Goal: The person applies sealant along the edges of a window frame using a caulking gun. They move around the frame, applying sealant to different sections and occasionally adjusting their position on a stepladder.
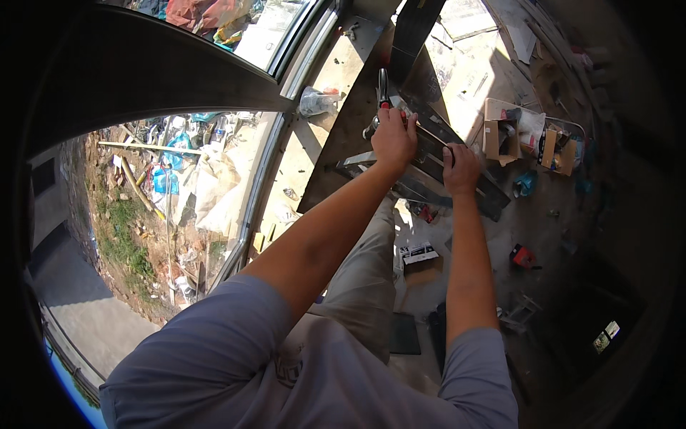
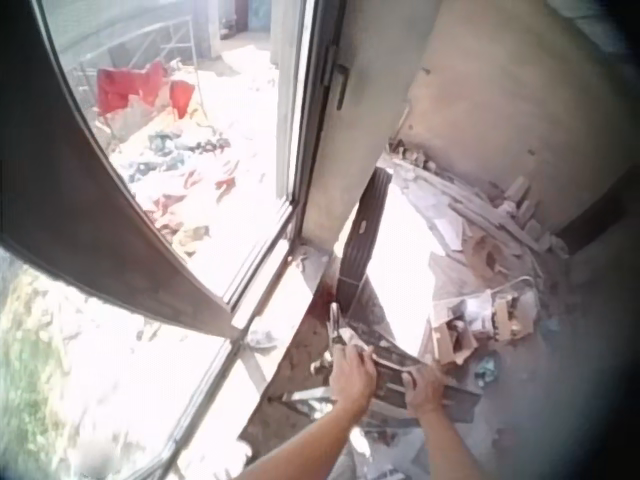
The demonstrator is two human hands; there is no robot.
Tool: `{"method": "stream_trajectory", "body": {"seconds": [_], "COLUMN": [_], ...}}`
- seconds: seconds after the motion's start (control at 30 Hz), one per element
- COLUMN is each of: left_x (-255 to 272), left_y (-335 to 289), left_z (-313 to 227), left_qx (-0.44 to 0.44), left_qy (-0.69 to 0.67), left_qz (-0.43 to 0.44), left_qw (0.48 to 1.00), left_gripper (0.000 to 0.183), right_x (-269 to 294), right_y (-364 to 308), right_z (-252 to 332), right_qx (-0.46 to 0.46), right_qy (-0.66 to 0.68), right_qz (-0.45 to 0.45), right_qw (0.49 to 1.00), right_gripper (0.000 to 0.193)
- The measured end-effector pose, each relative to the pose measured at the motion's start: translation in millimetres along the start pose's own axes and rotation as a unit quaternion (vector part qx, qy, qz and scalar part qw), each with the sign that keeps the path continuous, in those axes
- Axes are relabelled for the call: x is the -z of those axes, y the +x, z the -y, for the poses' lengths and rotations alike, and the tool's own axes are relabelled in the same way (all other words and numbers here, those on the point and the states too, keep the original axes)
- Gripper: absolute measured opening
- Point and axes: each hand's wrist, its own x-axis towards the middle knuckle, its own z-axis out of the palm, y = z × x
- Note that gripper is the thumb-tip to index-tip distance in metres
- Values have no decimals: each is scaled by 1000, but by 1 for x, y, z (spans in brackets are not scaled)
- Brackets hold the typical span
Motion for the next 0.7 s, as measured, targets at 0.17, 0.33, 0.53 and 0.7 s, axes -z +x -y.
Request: {"method": "stream_trajectory", "body": {"seconds": [0.17,0.33,0.53,0.7], "left_x": [1,51,112,168], "left_y": [5,0,-23,-35], "left_z": [-1,-3,12,-4], "left_qx": [-42,74,51,43], "left_qy": [33,-78,-110,-109], "left_qz": [-146,14,109,131], "left_qw": [988,994,987,984], "left_gripper": [29,30,31,32], "right_x": [1,6,5,4], "right_y": [1,0,-1,-2], "right_z": [-4,-15,-4,-4], "right_qx": [8,8,11,-31], "right_qy": [10,10,-8,-92], "right_qz": [-8,13,19,78], "right_qw": [1000,1000,1000,992], "right_gripper": [21,20,22,32]}}
